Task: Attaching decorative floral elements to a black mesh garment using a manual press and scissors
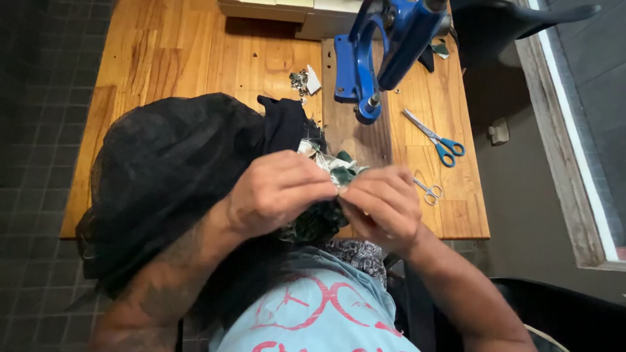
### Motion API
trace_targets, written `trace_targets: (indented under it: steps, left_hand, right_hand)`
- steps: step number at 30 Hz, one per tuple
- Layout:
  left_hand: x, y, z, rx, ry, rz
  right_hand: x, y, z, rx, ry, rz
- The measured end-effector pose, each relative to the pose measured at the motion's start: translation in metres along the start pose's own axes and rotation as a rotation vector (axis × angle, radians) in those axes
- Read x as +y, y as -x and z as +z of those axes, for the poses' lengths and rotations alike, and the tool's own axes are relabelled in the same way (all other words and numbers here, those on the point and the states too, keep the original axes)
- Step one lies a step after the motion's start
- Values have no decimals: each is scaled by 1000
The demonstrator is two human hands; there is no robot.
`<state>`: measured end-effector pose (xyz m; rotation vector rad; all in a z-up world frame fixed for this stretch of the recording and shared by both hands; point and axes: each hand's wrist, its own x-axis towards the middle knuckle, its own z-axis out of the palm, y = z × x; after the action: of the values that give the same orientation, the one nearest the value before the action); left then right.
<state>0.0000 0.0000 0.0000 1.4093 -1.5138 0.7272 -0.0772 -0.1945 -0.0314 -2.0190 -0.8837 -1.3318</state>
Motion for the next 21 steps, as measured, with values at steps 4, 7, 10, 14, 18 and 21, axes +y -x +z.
trace_targets:
  steps: [4, 7, 10, 14, 18, 21]
  left_hand:
    - [-5, -3, -6, -10, 55, -29]
    - [-9, -1, -8, -22, 56, -38]
    - [-12, 7, -6, -7, 63, -61]
    - [-23, 20, 4, 41, 129, -242]
    - [-40, 22, 2, 129, 231, -493]
    - [-52, 24, -3, 158, 225, -595]
  right_hand:
    - [1, -15, 3, -5, -51, 36]
    - [2, -18, 7, 9, -84, 39]
    - [4, -16, 13, 22, -137, 55]
    - [7, -15, 19, 6, -193, 115]
    - [-4, -21, 20, 82, 176, 9]
    - [-31, 0, 31, 6, 34, 62]
